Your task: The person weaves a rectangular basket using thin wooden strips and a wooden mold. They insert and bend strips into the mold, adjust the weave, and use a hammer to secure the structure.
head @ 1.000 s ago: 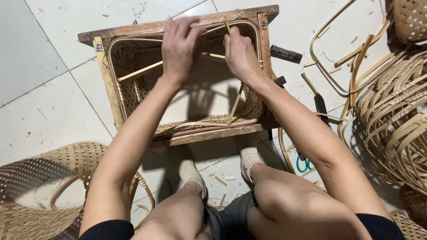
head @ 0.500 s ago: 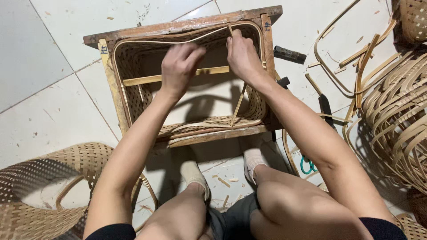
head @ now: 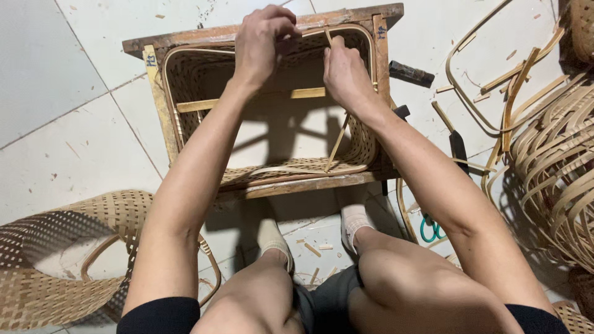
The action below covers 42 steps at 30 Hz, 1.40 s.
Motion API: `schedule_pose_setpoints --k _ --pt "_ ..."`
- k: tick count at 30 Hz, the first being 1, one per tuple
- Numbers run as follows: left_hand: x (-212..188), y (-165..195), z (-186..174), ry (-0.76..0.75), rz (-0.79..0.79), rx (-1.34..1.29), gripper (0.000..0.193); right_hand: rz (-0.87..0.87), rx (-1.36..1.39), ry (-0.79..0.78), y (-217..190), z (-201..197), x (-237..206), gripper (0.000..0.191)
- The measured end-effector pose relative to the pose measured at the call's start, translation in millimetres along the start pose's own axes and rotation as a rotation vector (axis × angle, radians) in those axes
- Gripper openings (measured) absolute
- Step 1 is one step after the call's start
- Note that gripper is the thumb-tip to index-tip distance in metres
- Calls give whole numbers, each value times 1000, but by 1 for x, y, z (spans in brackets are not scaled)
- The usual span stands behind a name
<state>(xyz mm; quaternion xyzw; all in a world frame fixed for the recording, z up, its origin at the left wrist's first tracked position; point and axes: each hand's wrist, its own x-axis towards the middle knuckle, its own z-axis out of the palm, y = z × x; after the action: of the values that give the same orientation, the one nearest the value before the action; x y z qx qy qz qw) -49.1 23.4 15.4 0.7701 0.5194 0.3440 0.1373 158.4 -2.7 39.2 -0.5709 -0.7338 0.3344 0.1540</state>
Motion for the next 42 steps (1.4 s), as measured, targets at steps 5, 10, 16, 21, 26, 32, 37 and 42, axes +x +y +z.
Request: schedule_pose_setpoints --k 5,10,16,21,26,32,37,42 --pt "5 5 -2 -6 -109 -120 24 -6 -70 2 3 0 1 30" --pt "8 15 -7 27 -137 -176 22 -113 -160 65 -1 4 6 27" --pt "-1 2 1 41 -99 -116 17 -111 -212 24 -4 8 7 25" --pt "-11 9 -4 -8 81 97 31 -334 -551 285 8 9 4 25" --pt "-98 80 -66 -166 49 77 53 -424 -376 326 1 4 -29 33" --pt "-217 114 -91 -455 -77 194 80 -575 -141 -434 -32 38 -133 71" --pt "-224 111 -83 -428 -54 273 76 -614 -338 -473 -29 51 -155 68" --pt "-218 117 -91 -465 -99 231 75 -640 -291 -454 -34 45 -154 68"
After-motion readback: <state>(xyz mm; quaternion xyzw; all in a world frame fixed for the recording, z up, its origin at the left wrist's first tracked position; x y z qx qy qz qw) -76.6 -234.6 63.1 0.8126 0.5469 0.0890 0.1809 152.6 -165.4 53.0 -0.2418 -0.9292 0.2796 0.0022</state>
